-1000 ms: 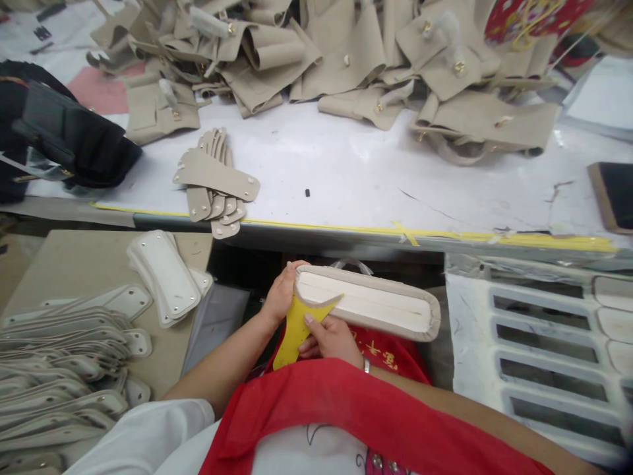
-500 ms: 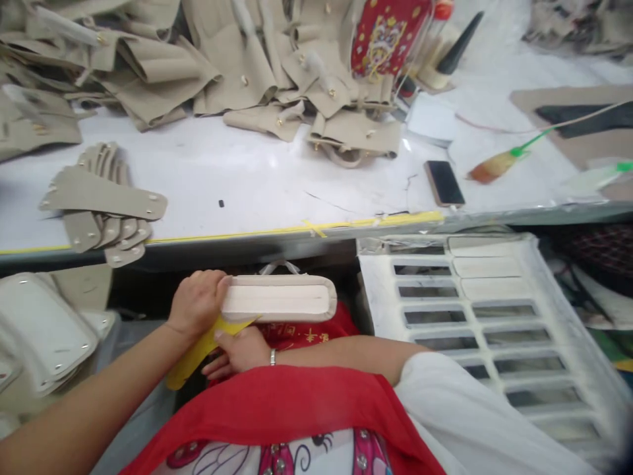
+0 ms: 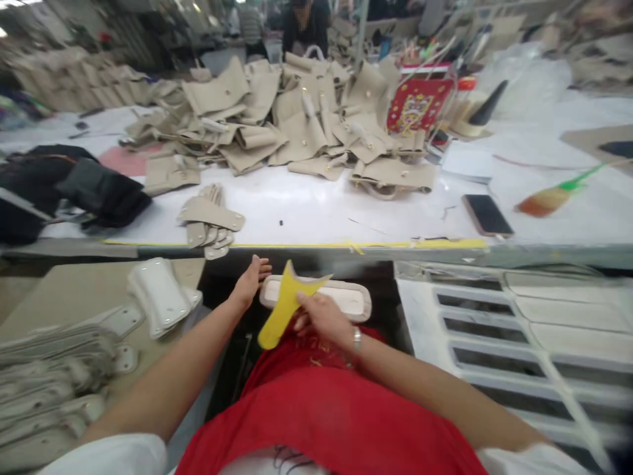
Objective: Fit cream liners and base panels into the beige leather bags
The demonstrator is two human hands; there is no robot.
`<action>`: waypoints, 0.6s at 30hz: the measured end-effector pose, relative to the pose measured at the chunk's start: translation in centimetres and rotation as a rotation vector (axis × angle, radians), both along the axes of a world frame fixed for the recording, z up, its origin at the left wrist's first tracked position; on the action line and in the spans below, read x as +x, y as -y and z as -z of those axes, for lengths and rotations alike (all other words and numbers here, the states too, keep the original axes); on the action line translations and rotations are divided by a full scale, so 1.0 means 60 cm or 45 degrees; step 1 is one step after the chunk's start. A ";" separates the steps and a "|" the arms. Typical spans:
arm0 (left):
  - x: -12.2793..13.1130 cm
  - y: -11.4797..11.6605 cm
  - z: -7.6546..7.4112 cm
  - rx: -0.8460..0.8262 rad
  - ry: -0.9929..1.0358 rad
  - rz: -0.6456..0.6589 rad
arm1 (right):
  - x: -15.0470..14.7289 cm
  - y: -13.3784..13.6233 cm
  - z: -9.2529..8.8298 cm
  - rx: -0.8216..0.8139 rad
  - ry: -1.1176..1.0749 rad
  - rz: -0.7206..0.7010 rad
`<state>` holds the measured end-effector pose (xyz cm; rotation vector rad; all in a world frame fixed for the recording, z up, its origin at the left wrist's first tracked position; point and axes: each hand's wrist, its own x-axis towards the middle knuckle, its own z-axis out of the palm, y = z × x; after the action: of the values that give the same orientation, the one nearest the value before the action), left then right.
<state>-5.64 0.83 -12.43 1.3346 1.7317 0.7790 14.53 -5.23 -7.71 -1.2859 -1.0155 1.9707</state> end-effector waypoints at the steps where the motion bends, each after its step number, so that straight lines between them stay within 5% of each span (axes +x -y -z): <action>1: -0.017 0.010 0.003 -0.026 0.177 -0.098 | 0.028 -0.031 -0.006 0.116 0.083 0.039; 4: -0.051 0.048 0.013 -0.133 0.611 -0.304 | 0.125 -0.156 -0.013 0.307 0.286 0.508; 7: -0.052 0.075 0.027 -0.143 0.714 -0.339 | 0.222 -0.259 0.000 0.238 0.308 0.653; 9: -0.043 0.077 0.036 -0.109 0.764 -0.338 | 0.277 -0.289 0.020 0.163 0.377 0.750; 13: -0.020 0.062 0.048 -0.093 0.830 -0.269 | 0.338 -0.246 0.072 0.174 0.497 0.866; 18: -0.002 0.066 0.037 -0.044 0.825 -0.060 | 0.303 -0.068 0.114 0.244 0.430 0.607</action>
<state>-5.74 -3.14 -14.63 0.8799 1.2496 1.0610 32.69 -1.12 -14.54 -1.6066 -0.9147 1.2981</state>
